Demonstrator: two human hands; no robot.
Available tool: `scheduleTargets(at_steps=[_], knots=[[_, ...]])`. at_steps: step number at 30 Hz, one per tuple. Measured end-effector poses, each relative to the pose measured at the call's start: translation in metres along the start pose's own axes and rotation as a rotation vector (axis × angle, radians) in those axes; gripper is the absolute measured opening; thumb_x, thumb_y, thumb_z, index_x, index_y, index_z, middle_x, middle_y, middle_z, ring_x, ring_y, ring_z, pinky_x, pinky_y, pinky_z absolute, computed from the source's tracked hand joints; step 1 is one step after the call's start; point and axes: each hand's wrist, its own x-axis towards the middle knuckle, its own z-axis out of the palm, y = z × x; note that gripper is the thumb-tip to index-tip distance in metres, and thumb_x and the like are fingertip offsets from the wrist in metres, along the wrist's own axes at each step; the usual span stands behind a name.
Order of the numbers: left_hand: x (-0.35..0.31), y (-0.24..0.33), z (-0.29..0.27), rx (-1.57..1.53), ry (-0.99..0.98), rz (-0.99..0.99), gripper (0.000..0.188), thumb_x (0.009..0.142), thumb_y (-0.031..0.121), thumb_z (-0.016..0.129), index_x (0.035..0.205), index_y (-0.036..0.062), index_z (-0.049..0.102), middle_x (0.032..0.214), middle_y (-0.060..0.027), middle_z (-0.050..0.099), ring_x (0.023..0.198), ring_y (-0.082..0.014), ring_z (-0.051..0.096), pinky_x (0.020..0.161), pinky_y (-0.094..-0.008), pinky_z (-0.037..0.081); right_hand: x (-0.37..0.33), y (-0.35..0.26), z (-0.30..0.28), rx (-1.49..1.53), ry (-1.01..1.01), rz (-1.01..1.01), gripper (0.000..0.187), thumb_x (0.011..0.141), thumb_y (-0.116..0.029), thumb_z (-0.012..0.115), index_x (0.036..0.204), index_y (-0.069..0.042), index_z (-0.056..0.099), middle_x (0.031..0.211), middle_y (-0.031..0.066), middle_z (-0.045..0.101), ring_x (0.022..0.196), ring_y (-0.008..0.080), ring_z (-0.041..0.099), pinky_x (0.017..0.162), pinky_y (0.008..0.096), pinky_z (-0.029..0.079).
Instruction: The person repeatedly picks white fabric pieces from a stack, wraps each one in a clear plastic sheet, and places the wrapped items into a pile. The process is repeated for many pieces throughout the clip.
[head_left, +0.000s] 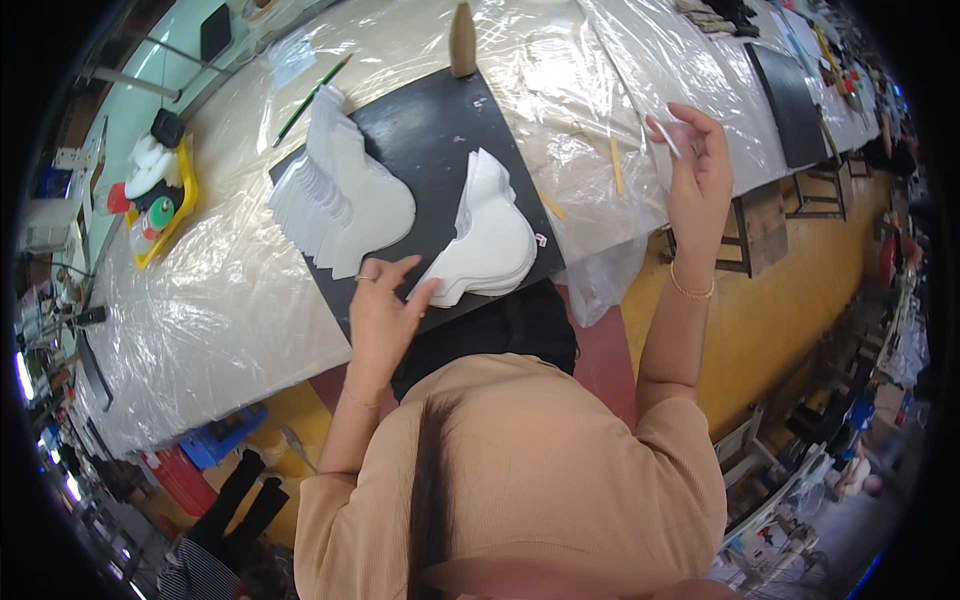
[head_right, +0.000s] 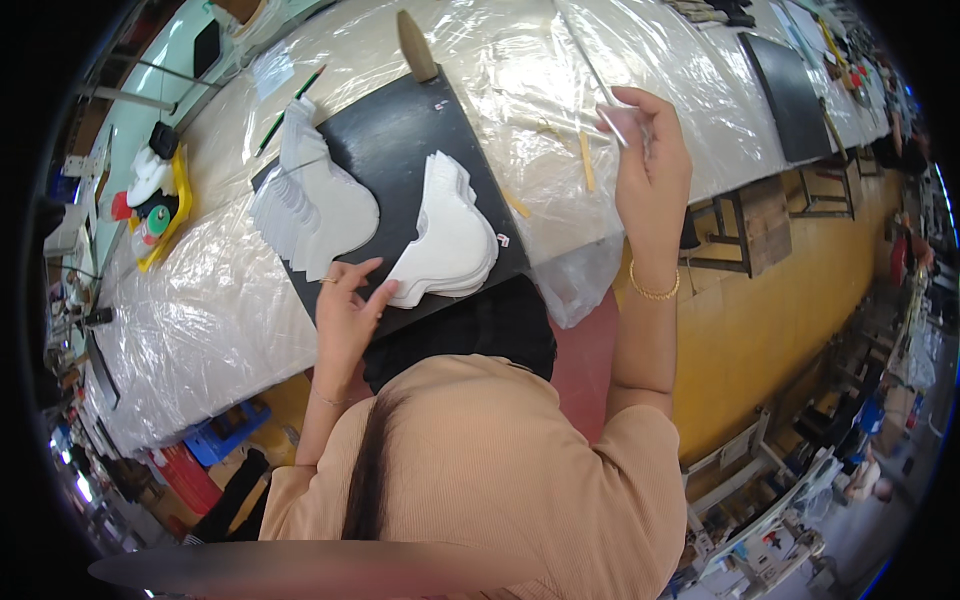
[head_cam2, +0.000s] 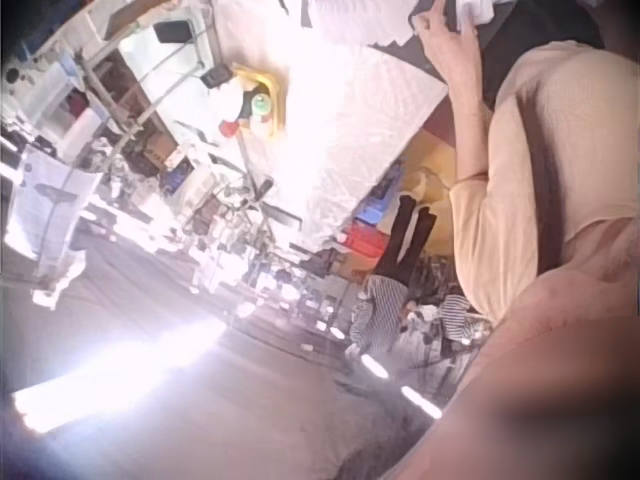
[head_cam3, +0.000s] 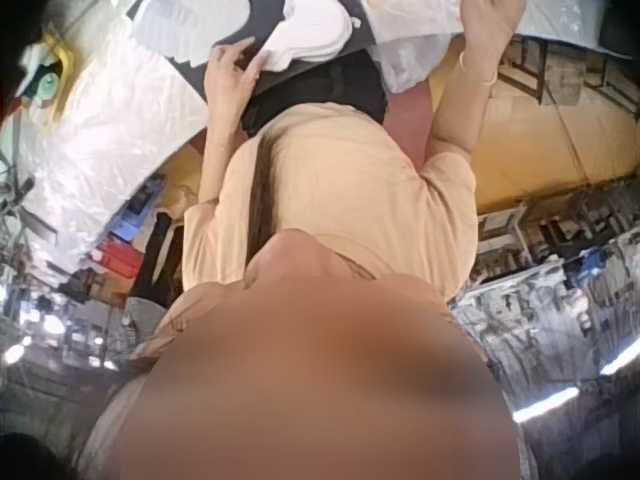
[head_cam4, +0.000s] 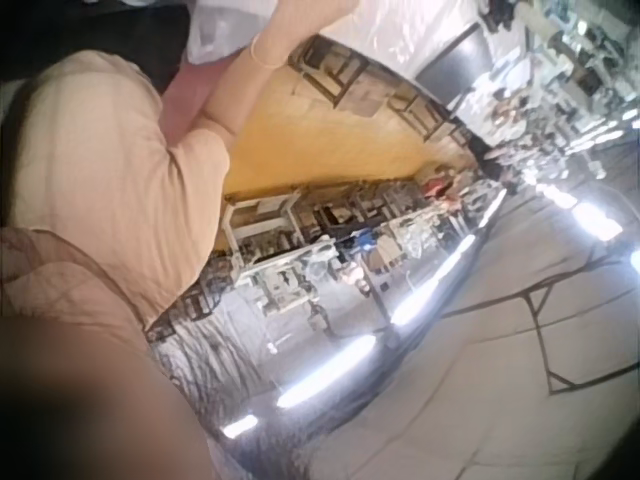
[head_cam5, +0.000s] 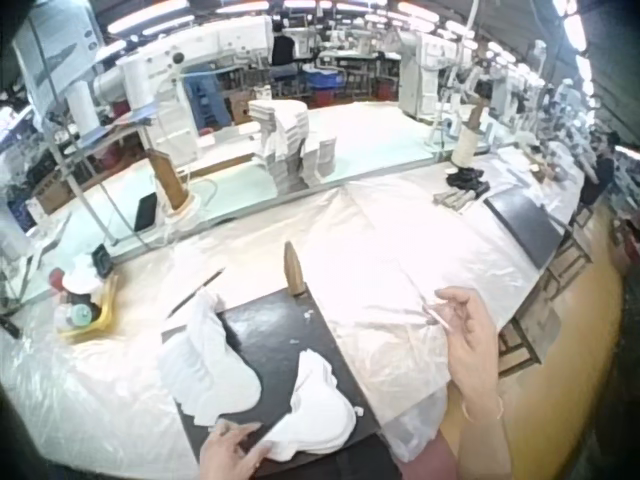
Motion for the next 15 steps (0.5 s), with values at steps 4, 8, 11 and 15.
scheduleTargets(at_steps=[4, 8, 11, 15], knots=[[0.006, -0.031, -0.017, 0.214, 0.418, -0.092, 0.042, 0.074, 0.026, 0.081, 0.102, 0.0022, 0.059, 0.1, -0.0133, 0.055, 0.089, -0.0293, 0.058, 0.074, -0.0388, 0.048, -0.011, -0.007, 0.009, 0.193, -0.068, 0.345, 0.016, 0.096, -0.015, 0.058, 0.095, 0.001, 0.062, 0.079, 0.0025, 0.056, 0.069, 0.0092, 0.054, 0.068, 0.022, 0.046], [0.02, -0.053, -0.027, 0.339, 0.513, 0.01, 0.039, 0.073, 0.019, 0.083, 0.098, 0.0001, 0.06, 0.089, -0.0113, 0.058, 0.071, -0.0176, 0.059, 0.064, -0.0308, 0.047, -0.018, -0.003, 0.031, -0.072, -0.218, 0.123, 0.027, 0.094, -0.023, 0.064, 0.078, -0.001, 0.063, 0.07, -0.0015, 0.048, 0.054, 0.0068, 0.04, 0.051, 0.0227, 0.033], [0.021, -0.063, -0.033, 0.103, 0.392, -0.247, 0.029, 0.076, 0.013, 0.078, 0.095, 0.0004, 0.061, 0.085, -0.0123, 0.06, 0.08, -0.0286, 0.061, 0.073, -0.0374, 0.05, -0.028, -0.005, 0.048, -0.156, -0.337, 0.086, 0.021, 0.092, -0.021, 0.066, 0.085, -0.001, 0.065, 0.069, -0.0014, 0.049, 0.054, 0.0066, 0.041, 0.051, 0.0225, 0.033], [0.013, -0.07, -0.036, -0.195, 0.441, -0.164, 0.017, 0.081, 0.004, 0.069, 0.097, 0.0007, 0.065, 0.084, -0.0143, 0.062, 0.072, -0.0289, 0.063, 0.068, -0.0375, 0.051, -0.052, -0.023, 0.083, 0.03, -0.491, 0.221, 0.014, 0.092, -0.012, 0.062, 0.101, -0.002, 0.067, 0.069, 0.0015, 0.052, 0.059, 0.0071, 0.048, 0.054, 0.0235, 0.038]])
